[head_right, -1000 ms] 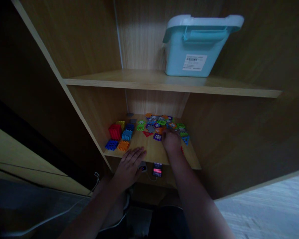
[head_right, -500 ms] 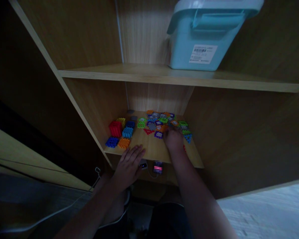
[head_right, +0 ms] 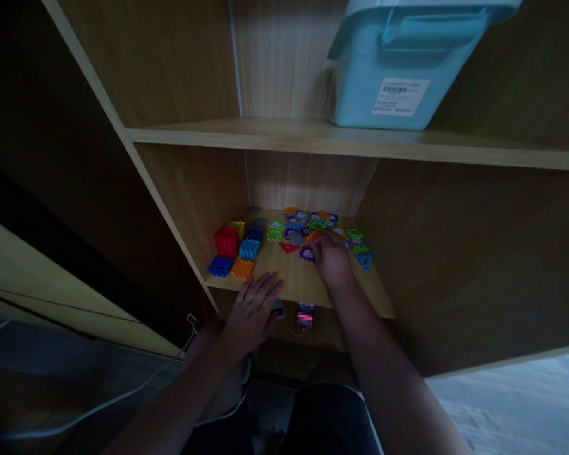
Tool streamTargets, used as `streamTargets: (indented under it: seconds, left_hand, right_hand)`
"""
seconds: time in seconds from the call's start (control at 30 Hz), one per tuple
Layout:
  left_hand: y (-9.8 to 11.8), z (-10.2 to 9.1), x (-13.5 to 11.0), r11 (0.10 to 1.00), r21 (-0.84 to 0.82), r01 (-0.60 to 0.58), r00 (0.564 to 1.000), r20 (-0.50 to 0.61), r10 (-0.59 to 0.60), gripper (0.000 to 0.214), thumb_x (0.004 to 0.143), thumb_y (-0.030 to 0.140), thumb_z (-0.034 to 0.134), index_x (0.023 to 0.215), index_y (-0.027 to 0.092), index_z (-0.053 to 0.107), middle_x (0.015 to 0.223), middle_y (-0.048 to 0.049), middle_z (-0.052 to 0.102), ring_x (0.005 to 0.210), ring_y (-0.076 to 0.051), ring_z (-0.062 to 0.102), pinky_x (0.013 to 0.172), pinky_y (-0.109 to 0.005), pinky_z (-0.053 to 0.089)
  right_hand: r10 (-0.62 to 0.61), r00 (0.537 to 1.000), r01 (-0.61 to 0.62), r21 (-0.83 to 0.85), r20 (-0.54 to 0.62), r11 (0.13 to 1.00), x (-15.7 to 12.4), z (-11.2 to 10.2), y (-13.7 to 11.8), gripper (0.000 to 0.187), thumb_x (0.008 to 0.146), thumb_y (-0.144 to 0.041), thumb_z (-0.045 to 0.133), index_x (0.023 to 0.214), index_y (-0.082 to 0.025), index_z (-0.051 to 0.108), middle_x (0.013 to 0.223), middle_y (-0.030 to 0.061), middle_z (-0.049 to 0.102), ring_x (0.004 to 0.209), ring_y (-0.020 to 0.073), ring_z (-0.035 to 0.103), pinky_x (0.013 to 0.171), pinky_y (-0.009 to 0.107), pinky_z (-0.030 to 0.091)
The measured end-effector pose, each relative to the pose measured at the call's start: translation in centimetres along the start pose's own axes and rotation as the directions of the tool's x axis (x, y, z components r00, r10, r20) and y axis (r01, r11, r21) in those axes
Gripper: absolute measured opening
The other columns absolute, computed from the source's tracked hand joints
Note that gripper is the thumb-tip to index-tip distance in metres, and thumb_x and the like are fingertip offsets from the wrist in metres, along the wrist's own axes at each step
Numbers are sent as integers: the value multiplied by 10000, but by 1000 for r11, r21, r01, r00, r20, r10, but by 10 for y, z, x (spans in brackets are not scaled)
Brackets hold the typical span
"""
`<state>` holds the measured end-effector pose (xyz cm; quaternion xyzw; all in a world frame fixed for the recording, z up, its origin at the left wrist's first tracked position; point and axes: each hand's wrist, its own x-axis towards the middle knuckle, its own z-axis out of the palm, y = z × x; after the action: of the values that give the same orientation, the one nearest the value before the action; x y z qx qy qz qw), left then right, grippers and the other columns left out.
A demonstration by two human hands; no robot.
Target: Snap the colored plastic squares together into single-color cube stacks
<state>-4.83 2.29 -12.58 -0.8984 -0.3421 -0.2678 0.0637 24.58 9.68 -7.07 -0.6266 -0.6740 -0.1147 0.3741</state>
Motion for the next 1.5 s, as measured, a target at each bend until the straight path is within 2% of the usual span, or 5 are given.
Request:
streamTargets:
  seconds: [0.33, 0.7, 0.93, 1.1, 1.5]
  left_hand:
    - [1, 6, -1, 1000, 4, -1, 1000, -24, 1, 812, 962, 250, 641, 1712, 199, 335, 1739, -101, 422, 1625, -310, 352, 1364, -557, 240]
    - [2, 11, -4, 1000, -11, 11, 1000, -20, -11, 775, 966, 216, 620, 1696, 183, 361, 1732, -117, 429, 1630, -321, 344, 1364, -574, 216]
    - [2, 12, -4, 1000, -4, 5, 1000, -18, -5, 772, 970, 237, 620, 1695, 183, 362, 1742, -105, 417, 1624, -324, 350, 1376, -569, 186]
    - [2, 11, -3, 1000, 9, 2, 1000, -28, -1, 633, 960, 282, 660, 1569, 166, 531, 1613, -150, 560, 1563, -353, 436, 1373, -588, 219]
    - [1, 15, -7, 998, 56, -2, 1000, -28, 3, 522, 949, 307, 697, 1443, 147, 632, 1483, -173, 648, 1482, -374, 501, 1328, -591, 296]
  right_hand:
    - [-284, 933, 185, 381, 221, 906, -17, 6, -59, 77, 902, -207, 809, 941, -235, 749, 1297, 112, 704, 1188, 276, 712, 1050, 473, 582]
    - [-147, 934, 52, 283, 325, 958, -30, 11, -62, 156, 924, -282, 796, 1024, -227, 690, 1035, 66, 769, 979, 252, 715, 917, 405, 559]
    - [-6, 979, -94, 474, 206, 876, -30, 13, -82, 280, 909, -419, 784, 942, -259, 556, 1002, 39, 750, 906, 226, 714, 852, 377, 569]
    - [-62, 976, -93, 654, 210, 751, -28, 22, -122, 325, 897, -403, 804, 895, -266, 509, 1108, 55, 764, 1045, 228, 735, 883, 369, 574]
    - [-26, 976, -114, 605, 218, 788, -29, 44, -147, 377, 879, -365, 822, 785, -265, 471, 1098, 52, 791, 941, 228, 712, 803, 360, 528]
